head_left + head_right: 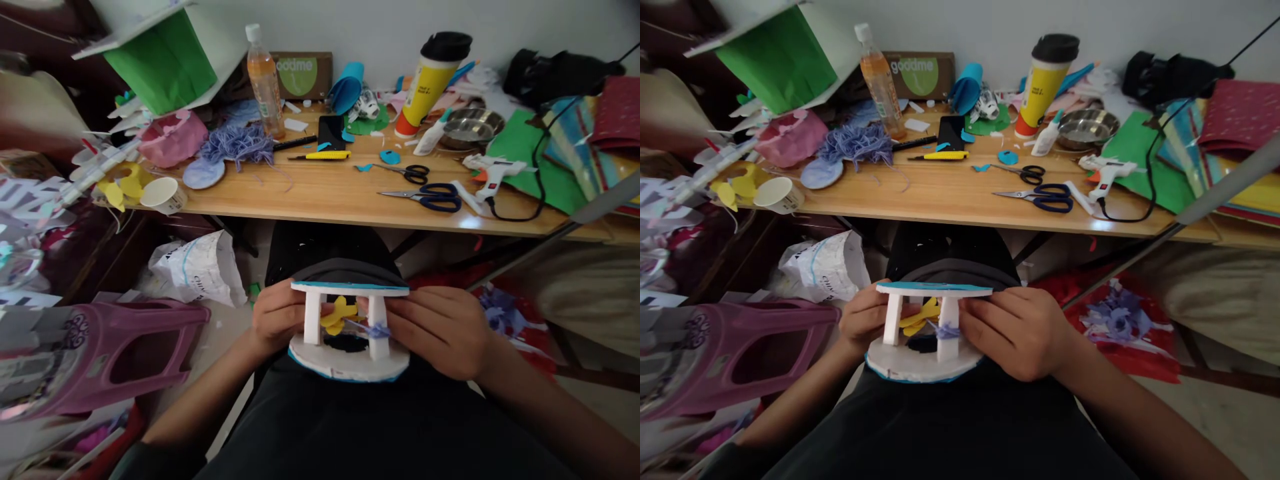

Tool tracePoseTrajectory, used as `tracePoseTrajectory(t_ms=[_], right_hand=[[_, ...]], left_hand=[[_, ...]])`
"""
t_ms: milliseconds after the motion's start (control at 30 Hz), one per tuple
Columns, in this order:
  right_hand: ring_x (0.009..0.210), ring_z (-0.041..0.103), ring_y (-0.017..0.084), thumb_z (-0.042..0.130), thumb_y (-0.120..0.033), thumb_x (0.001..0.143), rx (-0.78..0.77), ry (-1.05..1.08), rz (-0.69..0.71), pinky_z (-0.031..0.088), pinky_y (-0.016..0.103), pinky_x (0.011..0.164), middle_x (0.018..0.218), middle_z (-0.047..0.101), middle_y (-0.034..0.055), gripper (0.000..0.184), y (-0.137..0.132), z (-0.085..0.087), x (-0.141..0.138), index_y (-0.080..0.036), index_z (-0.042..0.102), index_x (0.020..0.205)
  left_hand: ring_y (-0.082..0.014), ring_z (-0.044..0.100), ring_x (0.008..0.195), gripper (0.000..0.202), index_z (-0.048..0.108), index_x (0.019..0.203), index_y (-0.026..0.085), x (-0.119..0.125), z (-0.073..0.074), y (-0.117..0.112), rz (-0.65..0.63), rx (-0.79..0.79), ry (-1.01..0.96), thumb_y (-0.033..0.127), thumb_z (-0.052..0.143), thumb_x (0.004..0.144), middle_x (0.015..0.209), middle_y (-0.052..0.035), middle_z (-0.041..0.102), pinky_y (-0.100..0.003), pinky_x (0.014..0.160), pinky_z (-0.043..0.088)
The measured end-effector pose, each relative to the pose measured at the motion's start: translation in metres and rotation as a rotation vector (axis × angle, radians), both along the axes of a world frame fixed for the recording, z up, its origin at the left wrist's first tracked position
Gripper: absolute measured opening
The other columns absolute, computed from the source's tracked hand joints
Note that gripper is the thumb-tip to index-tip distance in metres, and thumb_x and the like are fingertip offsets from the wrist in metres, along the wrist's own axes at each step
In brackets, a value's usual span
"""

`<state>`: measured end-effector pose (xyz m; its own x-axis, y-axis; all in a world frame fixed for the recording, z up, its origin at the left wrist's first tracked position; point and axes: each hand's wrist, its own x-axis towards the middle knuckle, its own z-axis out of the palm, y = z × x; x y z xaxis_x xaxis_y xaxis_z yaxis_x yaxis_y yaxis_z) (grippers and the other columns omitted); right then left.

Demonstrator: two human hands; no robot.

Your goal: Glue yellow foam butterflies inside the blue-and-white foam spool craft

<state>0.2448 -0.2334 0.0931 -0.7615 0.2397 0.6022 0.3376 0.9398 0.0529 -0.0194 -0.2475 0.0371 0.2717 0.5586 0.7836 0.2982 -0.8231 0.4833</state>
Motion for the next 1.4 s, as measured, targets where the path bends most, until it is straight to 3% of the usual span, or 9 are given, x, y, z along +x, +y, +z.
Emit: tracePoseTrajectory(t_ms=[200, 367, 500, 633, 800, 967, 1167, 1400], right_hand=[[0.064, 0.061, 0.016, 0.048, -0.009, 0.097, -0.025, -0.009, -0.008, 0.044, 0.030, 0.054, 0.077, 0.074, 0.0068, 0.021, -0.001, 0.006, -0.001, -0.013, 0.068, 0.091], [0.054, 0.049, 0.015, 0.042, -0.013, 0.101, -0.182, -0.066, -0.042, 0.035, 0.031, 0.049, 0.065, 0.066, 0.0004, 0.029, -0.003, 0.008, -0.003, -0.018, 0.067, 0.086], [0.058, 0.052, 0.014, 0.042, -0.015, 0.103, -0.240, -0.084, -0.005, 0.034, 0.030, 0.052, 0.071, 0.069, 0.0001, 0.030, -0.007, 0.012, -0.004, -0.019, 0.067, 0.087], [0.057, 0.049, 0.014, 0.039, -0.016, 0.104, -0.234, -0.042, -0.010, 0.033, 0.029, 0.053, 0.068, 0.066, 0.0002, 0.032, -0.009, 0.015, -0.006, -0.019, 0.067, 0.089], [0.052, 0.045, 0.013, 0.039, -0.013, 0.103, -0.253, -0.048, -0.019, 0.029, 0.030, 0.052, 0.060, 0.058, -0.0014, 0.032, -0.009, 0.017, -0.006, -0.019, 0.060, 0.079], [0.052, 0.050, 0.014, 0.039, -0.013, 0.103, -0.231, -0.073, -0.027, 0.033, 0.030, 0.051, 0.066, 0.066, 0.0004, 0.029, -0.007, 0.015, -0.003, -0.018, 0.063, 0.086], [0.063, 0.064, 0.013, 0.040, -0.009, 0.100, -0.225, -0.139, -0.007, 0.042, 0.028, 0.053, 0.099, 0.078, 0.0054, 0.030, -0.004, 0.017, -0.004, -0.018, 0.068, 0.106], [0.058, 0.061, 0.014, 0.034, -0.013, 0.104, -0.213, -0.099, -0.017, 0.041, 0.029, 0.051, 0.079, 0.075, 0.0027, 0.033, -0.003, 0.018, -0.007, -0.018, 0.066, 0.102]], left_hand=[[-0.0152, 0.066, 0.068, 0.021, 0.073, 0.111, 0.017, -0.004, 0.004, -0.001, -0.039, 0.070, 0.104, 0.024, 0.057, 0.099, 0.080, -0.0056, 0.074, -0.026, 0.060, 0.052], [-0.0154, 0.069, 0.068, 0.022, 0.073, 0.109, 0.020, -0.003, 0.003, 0.001, -0.059, 0.091, 0.076, 0.028, 0.055, 0.100, 0.076, -0.0038, 0.075, -0.026, 0.061, 0.054], [-0.0136, 0.070, 0.065, 0.019, 0.073, 0.104, 0.022, 0.000, 0.002, 0.002, -0.072, 0.130, 0.034, 0.029, 0.055, 0.101, 0.077, -0.0015, 0.077, -0.026, 0.059, 0.054], [-0.0147, 0.072, 0.072, 0.020, 0.074, 0.102, 0.020, 0.001, 0.000, 0.002, -0.075, 0.077, -0.006, 0.031, 0.057, 0.100, 0.082, -0.0040, 0.078, -0.026, 0.064, 0.057], [-0.0158, 0.071, 0.073, 0.023, 0.075, 0.109, 0.021, 0.000, -0.004, 0.000, -0.127, -0.013, -0.065, 0.035, 0.065, 0.095, 0.084, -0.0054, 0.078, -0.026, 0.066, 0.056], [-0.0158, 0.068, 0.067, 0.023, 0.076, 0.112, 0.023, 0.001, -0.002, 0.000, -0.157, -0.088, -0.077, 0.031, 0.063, 0.095, 0.077, -0.0052, 0.076, -0.026, 0.062, 0.053], [-0.0153, 0.064, 0.062, 0.026, 0.076, 0.114, 0.026, 0.002, 0.000, 0.001, -0.142, -0.116, -0.064, 0.038, 0.059, 0.097, 0.071, -0.0034, 0.073, -0.026, 0.060, 0.050], [-0.0158, 0.062, 0.063, 0.027, 0.075, 0.115, 0.025, -0.001, -0.007, 0.001, -0.150, -0.114, -0.039, 0.039, 0.061, 0.096, 0.073, -0.0038, 0.073, -0.026, 0.060, 0.047]])
